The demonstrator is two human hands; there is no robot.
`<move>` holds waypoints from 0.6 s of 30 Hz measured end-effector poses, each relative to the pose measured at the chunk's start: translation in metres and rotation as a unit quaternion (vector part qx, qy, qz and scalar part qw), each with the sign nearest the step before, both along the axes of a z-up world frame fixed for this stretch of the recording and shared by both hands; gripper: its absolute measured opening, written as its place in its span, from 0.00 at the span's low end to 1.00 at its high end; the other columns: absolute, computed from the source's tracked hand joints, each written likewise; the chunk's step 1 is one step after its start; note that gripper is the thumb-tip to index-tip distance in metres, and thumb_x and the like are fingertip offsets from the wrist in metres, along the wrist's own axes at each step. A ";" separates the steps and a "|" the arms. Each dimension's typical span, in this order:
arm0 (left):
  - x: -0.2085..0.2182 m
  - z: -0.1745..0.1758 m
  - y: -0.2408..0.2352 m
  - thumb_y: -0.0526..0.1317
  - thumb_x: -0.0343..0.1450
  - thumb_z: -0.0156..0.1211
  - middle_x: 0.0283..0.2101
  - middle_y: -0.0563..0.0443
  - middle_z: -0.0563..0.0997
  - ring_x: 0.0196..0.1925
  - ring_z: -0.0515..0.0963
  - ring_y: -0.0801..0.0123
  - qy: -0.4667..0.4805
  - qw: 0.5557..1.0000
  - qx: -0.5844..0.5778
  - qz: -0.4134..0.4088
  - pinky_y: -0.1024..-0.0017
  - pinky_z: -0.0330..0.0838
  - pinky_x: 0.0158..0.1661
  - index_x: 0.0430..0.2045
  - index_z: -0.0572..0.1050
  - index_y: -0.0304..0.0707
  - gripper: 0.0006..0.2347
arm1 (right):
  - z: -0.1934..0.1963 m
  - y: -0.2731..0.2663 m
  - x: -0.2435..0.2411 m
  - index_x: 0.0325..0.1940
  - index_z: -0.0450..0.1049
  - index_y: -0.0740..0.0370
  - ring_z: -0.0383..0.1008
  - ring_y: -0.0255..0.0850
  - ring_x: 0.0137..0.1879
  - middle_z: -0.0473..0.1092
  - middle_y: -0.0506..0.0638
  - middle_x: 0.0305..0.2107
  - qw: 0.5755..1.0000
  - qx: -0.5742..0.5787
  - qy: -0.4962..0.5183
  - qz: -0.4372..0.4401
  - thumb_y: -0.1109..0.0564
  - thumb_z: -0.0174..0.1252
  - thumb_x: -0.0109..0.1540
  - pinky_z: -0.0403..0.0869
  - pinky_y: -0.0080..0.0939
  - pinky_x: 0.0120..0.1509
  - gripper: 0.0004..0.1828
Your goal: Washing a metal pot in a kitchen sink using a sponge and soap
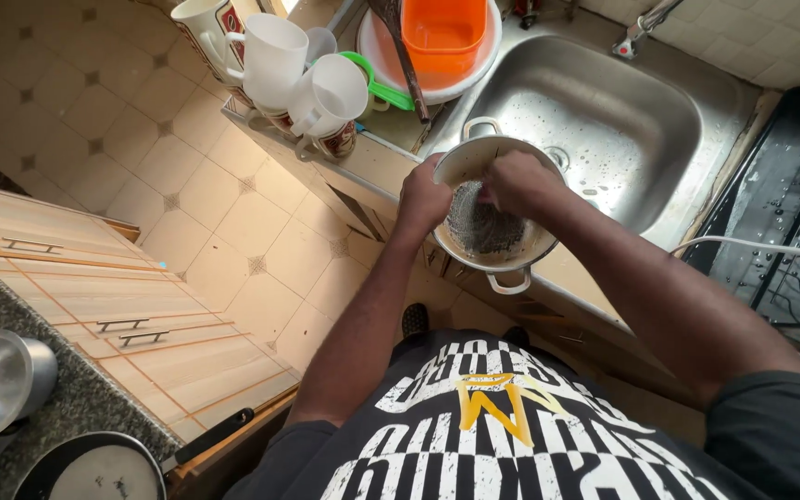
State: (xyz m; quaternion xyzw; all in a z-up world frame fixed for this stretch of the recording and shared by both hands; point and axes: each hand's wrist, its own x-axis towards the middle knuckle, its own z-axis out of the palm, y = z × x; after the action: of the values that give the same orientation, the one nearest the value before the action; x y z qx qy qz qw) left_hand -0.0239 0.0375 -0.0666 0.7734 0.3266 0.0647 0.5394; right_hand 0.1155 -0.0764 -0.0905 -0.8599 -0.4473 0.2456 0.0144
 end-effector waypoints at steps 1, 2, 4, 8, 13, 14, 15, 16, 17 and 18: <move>0.000 -0.002 -0.001 0.32 0.64 0.45 0.46 0.37 0.83 0.54 0.81 0.39 0.000 1.000 -0.001 0.005 0.47 0.70 0.57 0.56 0.76 0.46 0.24 | -0.002 0.010 0.001 0.36 0.84 0.69 0.81 0.65 0.36 0.78 0.65 0.28 0.999 0.037 0.011 0.008 0.58 0.63 0.58 0.79 0.64 0.38 0.10; 0.001 -0.011 0.001 0.32 0.64 0.45 0.46 0.37 0.83 0.54 0.81 0.39 0.002 1.000 -0.002 -0.001 0.47 0.70 0.57 0.56 0.76 0.46 0.24 | -0.015 0.014 -0.005 0.36 0.84 0.69 0.81 0.65 0.36 0.78 0.65 0.28 0.999 0.036 0.013 0.002 0.58 0.63 0.58 0.79 0.64 0.38 0.10; 0.005 -0.028 0.008 0.31 0.64 0.45 0.46 0.36 0.83 0.53 0.80 0.37 0.010 1.000 0.005 0.005 0.47 0.69 0.57 0.56 0.76 0.45 0.25 | -0.038 0.025 -0.013 0.30 0.83 0.53 0.82 0.53 0.36 0.78 0.52 0.25 0.992 0.090 0.084 0.023 0.54 0.69 0.55 0.81 0.54 0.40 0.03; 0.005 -0.005 0.002 0.32 0.64 0.45 0.47 0.39 0.84 0.54 0.81 0.39 0.006 1.000 -0.010 0.010 0.49 0.70 0.58 0.54 0.78 0.48 0.24 | 0.017 -0.022 -0.057 0.35 0.85 0.57 0.81 0.63 0.42 0.80 0.62 0.31 0.991 -0.023 0.111 0.068 0.59 0.65 0.54 0.80 0.65 0.48 0.07; 0.005 -0.014 0.003 0.33 0.66 0.44 0.48 0.35 0.83 0.57 0.79 0.37 -0.001 1.000 -0.008 0.009 0.49 0.68 0.60 0.54 0.78 0.47 0.22 | -0.017 -0.020 0.003 0.30 0.86 0.50 0.82 0.61 0.40 0.80 0.60 0.29 0.998 -0.049 0.010 -0.026 0.49 0.62 0.55 0.81 0.60 0.44 0.09; 0.005 -0.012 0.004 0.33 0.66 0.44 0.48 0.35 0.83 0.57 0.79 0.37 -0.003 1.000 -0.006 0.008 0.49 0.68 0.60 0.54 0.78 0.47 0.22 | -0.011 -0.008 0.002 0.30 0.86 0.50 0.82 0.61 0.40 0.80 0.60 0.29 0.998 -0.047 0.008 -0.027 0.49 0.62 0.55 0.81 0.60 0.44 0.09; 0.006 -0.010 0.005 0.33 0.67 0.44 0.48 0.36 0.83 0.57 0.79 0.38 0.003 1.000 -0.003 0.011 0.49 0.69 0.60 0.54 0.78 0.48 0.22 | -0.004 0.003 0.000 0.33 0.86 0.55 0.81 0.62 0.42 0.80 0.61 0.30 0.999 0.009 0.011 -0.036 0.51 0.63 0.57 0.81 0.62 0.45 0.09; 0.007 -0.009 0.003 0.34 0.67 0.44 0.48 0.37 0.84 0.58 0.79 0.39 0.008 1.000 -0.004 0.013 0.49 0.69 0.60 0.54 0.78 0.49 0.22 | 0.003 0.011 -0.002 0.36 0.85 0.59 0.81 0.63 0.43 0.79 0.62 0.31 0.997 0.062 0.014 -0.046 0.53 0.64 0.58 0.80 0.63 0.45 0.09; 0.008 -0.018 0.004 0.34 0.67 0.44 0.48 0.37 0.84 0.58 0.79 0.39 0.007 1.000 -0.005 0.010 0.49 0.69 0.60 0.54 0.78 0.49 0.22 | -0.020 0.018 -0.007 0.36 0.85 0.59 0.81 0.63 0.43 0.79 0.62 0.31 0.997 0.061 0.013 -0.049 0.53 0.64 0.58 0.80 0.63 0.45 0.09; 0.010 -0.025 0.008 0.34 0.67 0.44 0.48 0.36 0.83 0.58 0.78 0.37 -0.002 1.000 -0.014 0.014 0.48 0.68 0.61 0.55 0.77 0.47 0.22 | -0.042 0.028 -0.011 0.31 0.85 0.52 0.82 0.58 0.41 0.80 0.57 0.28 0.997 0.070 0.000 -0.033 0.52 0.65 0.57 0.81 0.59 0.43 0.05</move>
State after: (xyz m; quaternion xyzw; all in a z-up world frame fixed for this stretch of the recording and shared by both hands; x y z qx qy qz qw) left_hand -0.0142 0.0457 -0.0916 0.7609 0.3370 0.0696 0.5501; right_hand 0.1050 -0.0479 -0.1326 -0.8712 -0.4344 0.2133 0.0824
